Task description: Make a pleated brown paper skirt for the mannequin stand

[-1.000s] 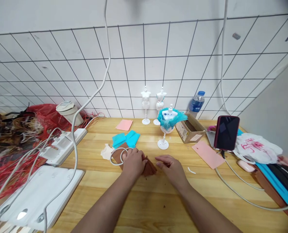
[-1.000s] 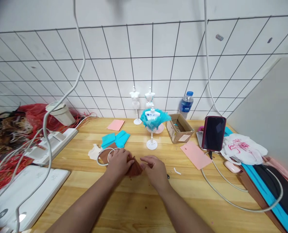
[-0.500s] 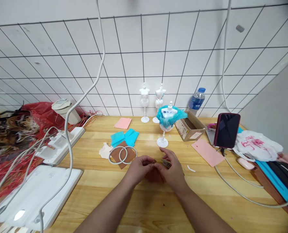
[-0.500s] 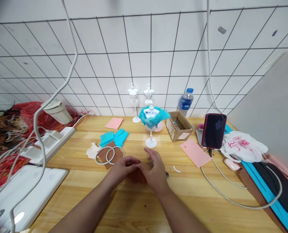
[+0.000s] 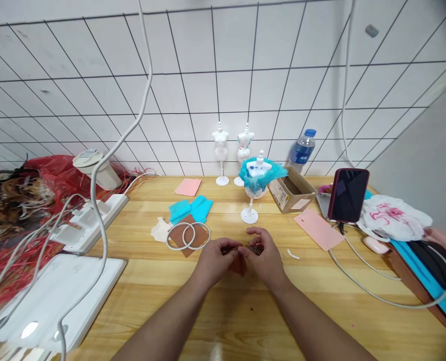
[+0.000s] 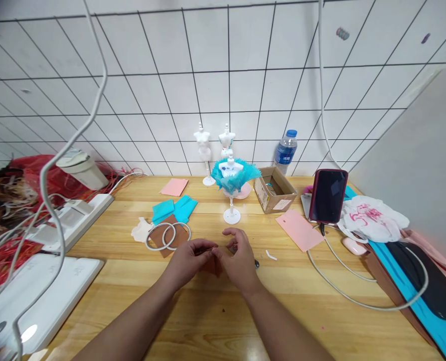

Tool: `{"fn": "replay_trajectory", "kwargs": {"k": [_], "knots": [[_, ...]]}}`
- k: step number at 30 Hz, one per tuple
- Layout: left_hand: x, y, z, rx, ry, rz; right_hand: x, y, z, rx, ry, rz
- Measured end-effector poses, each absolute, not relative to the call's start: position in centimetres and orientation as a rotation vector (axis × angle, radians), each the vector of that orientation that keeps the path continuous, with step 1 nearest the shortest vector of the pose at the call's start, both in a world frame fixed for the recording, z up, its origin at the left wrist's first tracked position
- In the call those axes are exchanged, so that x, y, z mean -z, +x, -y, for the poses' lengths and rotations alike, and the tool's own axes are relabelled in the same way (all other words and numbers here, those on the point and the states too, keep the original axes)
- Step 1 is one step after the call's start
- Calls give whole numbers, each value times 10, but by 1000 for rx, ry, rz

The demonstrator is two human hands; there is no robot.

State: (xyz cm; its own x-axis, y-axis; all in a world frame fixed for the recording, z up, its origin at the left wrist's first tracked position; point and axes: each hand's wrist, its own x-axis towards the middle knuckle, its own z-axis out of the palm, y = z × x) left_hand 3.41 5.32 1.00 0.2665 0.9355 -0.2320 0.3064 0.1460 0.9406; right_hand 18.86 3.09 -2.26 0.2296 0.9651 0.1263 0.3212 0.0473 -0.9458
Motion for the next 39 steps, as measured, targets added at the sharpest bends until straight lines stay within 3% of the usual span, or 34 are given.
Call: {"fn": "replay_trajectory", "kwargs": {"k": [19,26,32,39], "knots": [[-6,18,-62,-557,1347,-1005,26,196,-31,-1095,-1223,1341],[2,21,-59,-699,959,-925,24,201,-30,-1236,-929,1173],[-1,19,-58,-669,644,-669,24,203,-32,-1237,-1010,1423],[4,19,-56,-622,611,-599,23,191,-30,-1310,-942,1217]]}}
